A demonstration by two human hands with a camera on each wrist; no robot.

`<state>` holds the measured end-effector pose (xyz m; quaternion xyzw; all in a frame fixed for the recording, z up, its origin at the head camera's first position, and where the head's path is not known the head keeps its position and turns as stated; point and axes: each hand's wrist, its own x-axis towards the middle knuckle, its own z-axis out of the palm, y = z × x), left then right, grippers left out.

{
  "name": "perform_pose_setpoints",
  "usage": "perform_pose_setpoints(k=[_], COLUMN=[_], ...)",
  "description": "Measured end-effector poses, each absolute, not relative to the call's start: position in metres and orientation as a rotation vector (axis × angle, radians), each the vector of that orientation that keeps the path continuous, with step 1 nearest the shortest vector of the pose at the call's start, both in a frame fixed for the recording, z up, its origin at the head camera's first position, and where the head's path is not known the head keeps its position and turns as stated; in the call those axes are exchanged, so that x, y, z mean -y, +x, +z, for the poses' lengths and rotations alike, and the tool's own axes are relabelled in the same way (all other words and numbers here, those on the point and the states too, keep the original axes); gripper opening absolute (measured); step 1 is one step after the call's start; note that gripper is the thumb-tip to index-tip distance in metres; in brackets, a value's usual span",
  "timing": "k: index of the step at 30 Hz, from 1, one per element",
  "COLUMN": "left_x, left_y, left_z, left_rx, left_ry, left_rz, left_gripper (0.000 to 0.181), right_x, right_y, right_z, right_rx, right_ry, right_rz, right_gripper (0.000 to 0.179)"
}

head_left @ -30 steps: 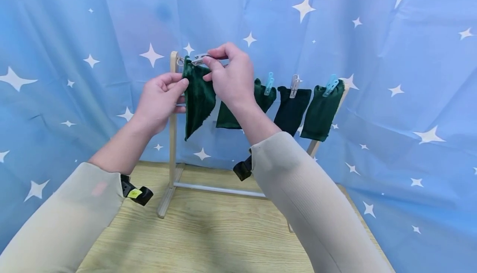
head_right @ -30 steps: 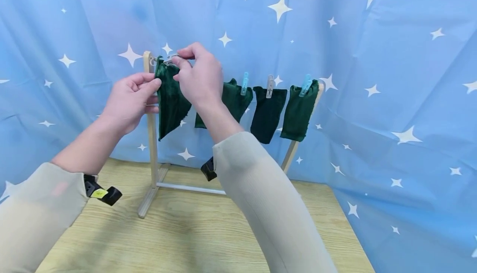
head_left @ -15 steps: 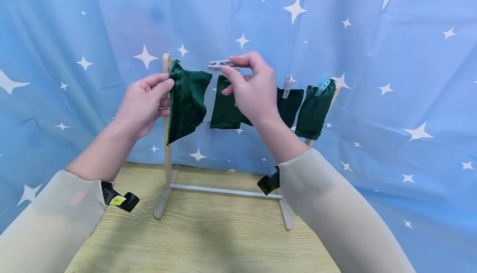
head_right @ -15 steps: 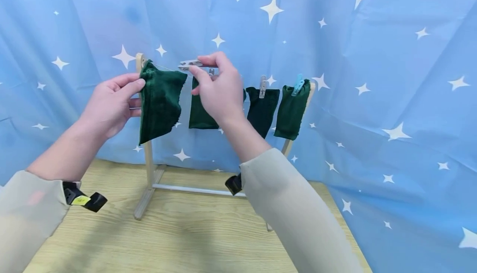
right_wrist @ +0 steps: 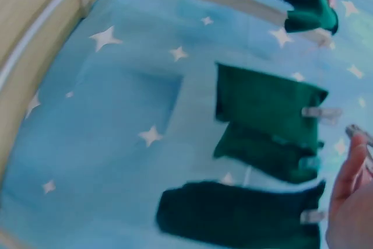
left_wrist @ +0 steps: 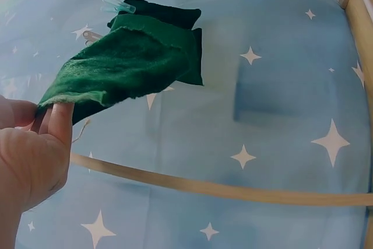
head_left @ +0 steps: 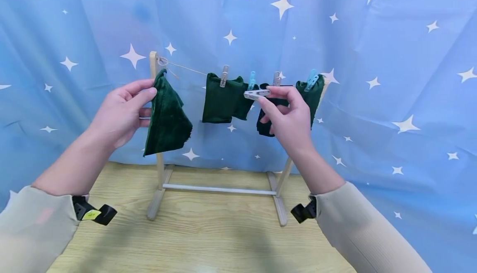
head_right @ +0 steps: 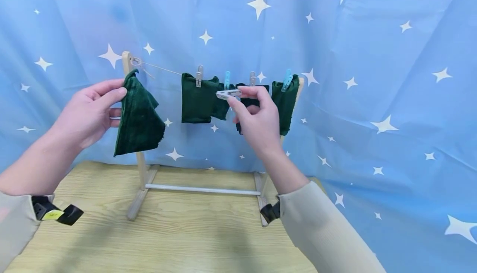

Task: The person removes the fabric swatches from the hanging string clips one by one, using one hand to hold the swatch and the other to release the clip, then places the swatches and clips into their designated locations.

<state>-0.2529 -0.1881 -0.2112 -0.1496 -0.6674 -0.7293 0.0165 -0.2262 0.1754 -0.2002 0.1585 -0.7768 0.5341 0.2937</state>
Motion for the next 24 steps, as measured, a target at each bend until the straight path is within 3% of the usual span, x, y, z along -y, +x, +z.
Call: perform_pose_setpoints(k=[24], left_x=[0.226], left_y=[-0.242], left_z=[-0.244], left_rx=[2.336], left_ry=[-0.455], left_rz=[-2.162], left_gripper=[0.065], right_x=[-0.288], right_y=[-0.182], right_z=[-0.286], right_rx=[2.241], right_ry=[0.032], right_rz=[1.5], right_gripper=[0.044])
